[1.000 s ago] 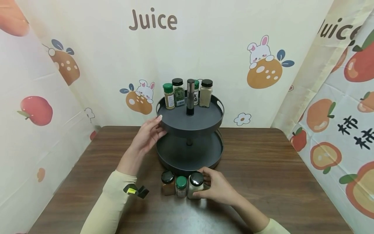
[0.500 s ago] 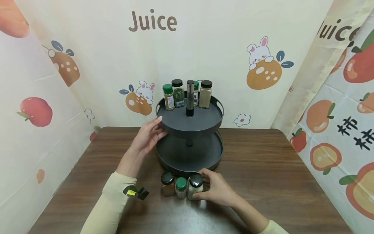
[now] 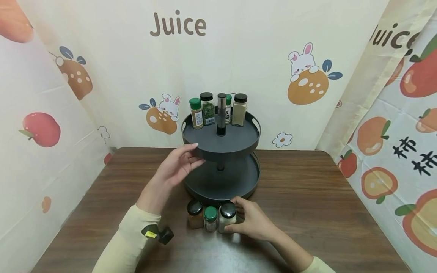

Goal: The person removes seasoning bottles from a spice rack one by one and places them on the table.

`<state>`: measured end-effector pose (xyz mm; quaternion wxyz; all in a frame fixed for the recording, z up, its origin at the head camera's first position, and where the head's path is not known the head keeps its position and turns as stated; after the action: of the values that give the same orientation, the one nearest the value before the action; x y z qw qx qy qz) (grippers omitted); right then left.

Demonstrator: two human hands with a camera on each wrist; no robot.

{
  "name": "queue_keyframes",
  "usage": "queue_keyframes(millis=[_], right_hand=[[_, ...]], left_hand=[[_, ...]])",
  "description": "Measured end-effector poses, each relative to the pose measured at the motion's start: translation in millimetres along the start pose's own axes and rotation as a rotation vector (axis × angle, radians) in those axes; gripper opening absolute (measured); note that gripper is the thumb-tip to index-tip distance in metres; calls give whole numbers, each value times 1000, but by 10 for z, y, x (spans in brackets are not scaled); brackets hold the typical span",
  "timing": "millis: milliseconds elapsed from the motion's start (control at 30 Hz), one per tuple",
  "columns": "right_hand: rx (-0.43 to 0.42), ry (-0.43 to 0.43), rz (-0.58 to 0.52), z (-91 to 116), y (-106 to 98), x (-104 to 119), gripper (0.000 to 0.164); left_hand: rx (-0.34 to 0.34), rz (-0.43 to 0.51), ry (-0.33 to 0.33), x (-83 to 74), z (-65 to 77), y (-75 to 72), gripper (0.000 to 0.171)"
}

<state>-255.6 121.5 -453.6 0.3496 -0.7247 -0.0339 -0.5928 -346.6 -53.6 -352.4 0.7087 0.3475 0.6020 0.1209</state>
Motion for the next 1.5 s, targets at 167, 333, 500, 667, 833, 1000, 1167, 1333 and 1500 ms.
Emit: queue_keyframes(millis=[167, 333, 500, 667, 833, 1000, 1167, 1333, 1500], right_hand=[[8, 9, 9, -1, -4, 0, 51], [12, 13, 8, -1, 1, 3, 52], [14, 14, 14, 1, 5, -17, 53], [7, 7, 27, 3, -1, -8, 53], [6, 4, 32, 5, -7, 14, 52], [7, 1, 31, 11, -5, 22, 52], [8, -1, 23, 12, 6, 16, 52], [6, -1, 19, 13, 9, 13, 52], [6, 2, 26, 20, 6, 9, 52]], left_hand=[[29, 25, -28, 114, 63, 159, 60], [3, 27, -11, 147, 68, 168, 58], [-6, 19, -7, 122, 61, 128, 60], [-10, 7, 0, 58, 39, 75, 57], [-25, 2, 2, -5, 23, 6, 54], [-39, -9, 4, -55, 14, -56, 52], [-61, -18, 12, -103, -3, -127, 49], [-99, -40, 19, -136, -13, -191, 47], [-123, -45, 34, -137, -13, -217, 47]])
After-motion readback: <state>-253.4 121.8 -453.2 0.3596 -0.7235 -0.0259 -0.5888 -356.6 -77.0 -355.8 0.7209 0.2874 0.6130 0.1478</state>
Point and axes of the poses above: each hand's wrist, its own z-axis away from the middle knuckle, its own y-axis out of the palm, x = y × z, the point moved 10 cm from there along -z, towards the middle knuckle
